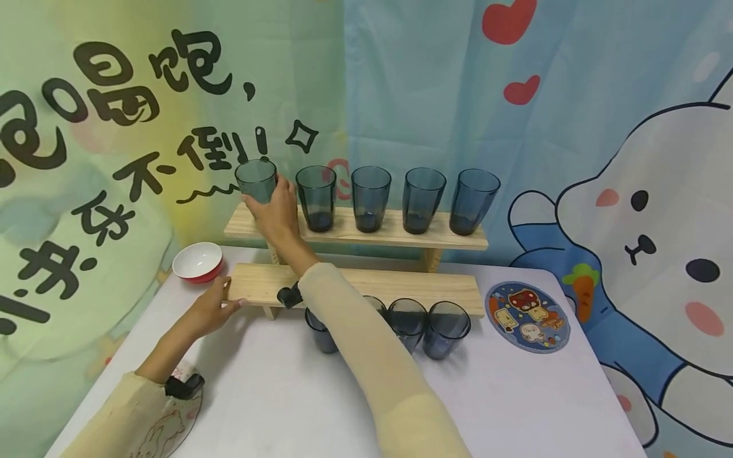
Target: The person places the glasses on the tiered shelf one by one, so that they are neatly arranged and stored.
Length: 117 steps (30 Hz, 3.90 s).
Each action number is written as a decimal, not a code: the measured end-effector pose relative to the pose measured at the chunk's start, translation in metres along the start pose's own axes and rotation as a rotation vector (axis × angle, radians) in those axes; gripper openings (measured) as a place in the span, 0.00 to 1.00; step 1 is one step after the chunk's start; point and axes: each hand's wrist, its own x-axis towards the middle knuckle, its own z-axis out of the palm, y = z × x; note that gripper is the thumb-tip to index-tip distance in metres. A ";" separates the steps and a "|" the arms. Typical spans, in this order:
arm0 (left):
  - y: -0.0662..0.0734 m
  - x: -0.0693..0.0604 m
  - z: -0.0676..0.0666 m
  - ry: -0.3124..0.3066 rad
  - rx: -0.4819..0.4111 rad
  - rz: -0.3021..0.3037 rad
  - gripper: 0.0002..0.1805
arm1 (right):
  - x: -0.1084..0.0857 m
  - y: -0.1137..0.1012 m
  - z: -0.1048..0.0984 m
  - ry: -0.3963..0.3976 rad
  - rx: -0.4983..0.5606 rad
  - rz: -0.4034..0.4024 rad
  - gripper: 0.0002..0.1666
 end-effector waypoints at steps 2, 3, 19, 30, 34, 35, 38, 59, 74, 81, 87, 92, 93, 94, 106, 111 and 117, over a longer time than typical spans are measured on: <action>0.001 0.001 0.000 0.001 0.000 0.007 0.38 | 0.002 0.002 0.000 0.005 -0.002 0.011 0.52; 0.001 0.000 0.000 0.002 0.002 0.013 0.38 | 0.002 0.003 0.000 0.008 -0.003 0.017 0.52; 0.005 0.001 0.000 0.010 -0.005 0.034 0.38 | 0.005 0.009 -0.007 -0.027 -0.019 0.012 0.54; 0.003 -0.001 -0.003 0.000 0.003 0.022 0.38 | -0.011 -0.005 -0.017 -0.216 -0.135 0.091 0.64; 0.003 -0.002 -0.004 -0.007 -0.010 0.012 0.38 | -0.026 -0.016 -0.027 -0.351 -0.225 0.114 0.66; 0.003 -0.002 -0.004 -0.008 -0.010 0.009 0.38 | -0.030 -0.019 -0.031 -0.385 -0.258 0.110 0.67; 0.003 -0.001 -0.003 -0.013 -0.008 0.007 0.39 | -0.047 -0.027 -0.050 -0.473 -0.301 0.060 0.64; 0.001 -0.002 -0.003 -0.010 -0.010 0.023 0.39 | -0.184 0.093 -0.266 -0.170 -0.317 0.020 0.41; 0.001 -0.003 -0.005 -0.017 -0.033 0.006 0.39 | -0.247 0.193 -0.292 0.058 -0.085 0.170 0.54; 0.002 -0.003 -0.004 -0.025 -0.029 0.003 0.40 | -0.252 0.223 -0.280 0.027 -0.024 0.225 0.51; -0.002 -0.004 -0.002 -0.033 -0.023 0.000 0.40 | -0.249 0.235 -0.273 0.009 0.014 0.212 0.48; -0.004 -0.005 -0.003 -0.026 -0.027 0.006 0.40 | -0.247 0.237 -0.272 -0.007 0.032 0.213 0.49; -0.004 -0.005 -0.003 -0.026 -0.029 0.006 0.39 | -0.247 0.238 -0.271 -0.009 0.032 0.215 0.49; -0.005 -0.005 -0.002 -0.027 -0.030 0.004 0.39 | -0.247 0.238 -0.271 -0.009 0.033 0.218 0.49; -0.005 -0.004 -0.002 -0.036 -0.026 0.008 0.40 | -0.246 0.239 -0.270 0.005 0.020 0.220 0.49; -0.004 -0.004 -0.002 -0.037 -0.031 0.011 0.39 | -0.247 0.240 -0.271 0.009 0.031 0.199 0.48; -0.003 -0.003 -0.002 -0.042 -0.024 0.006 0.39 | -0.251 0.241 -0.272 0.018 0.039 0.181 0.47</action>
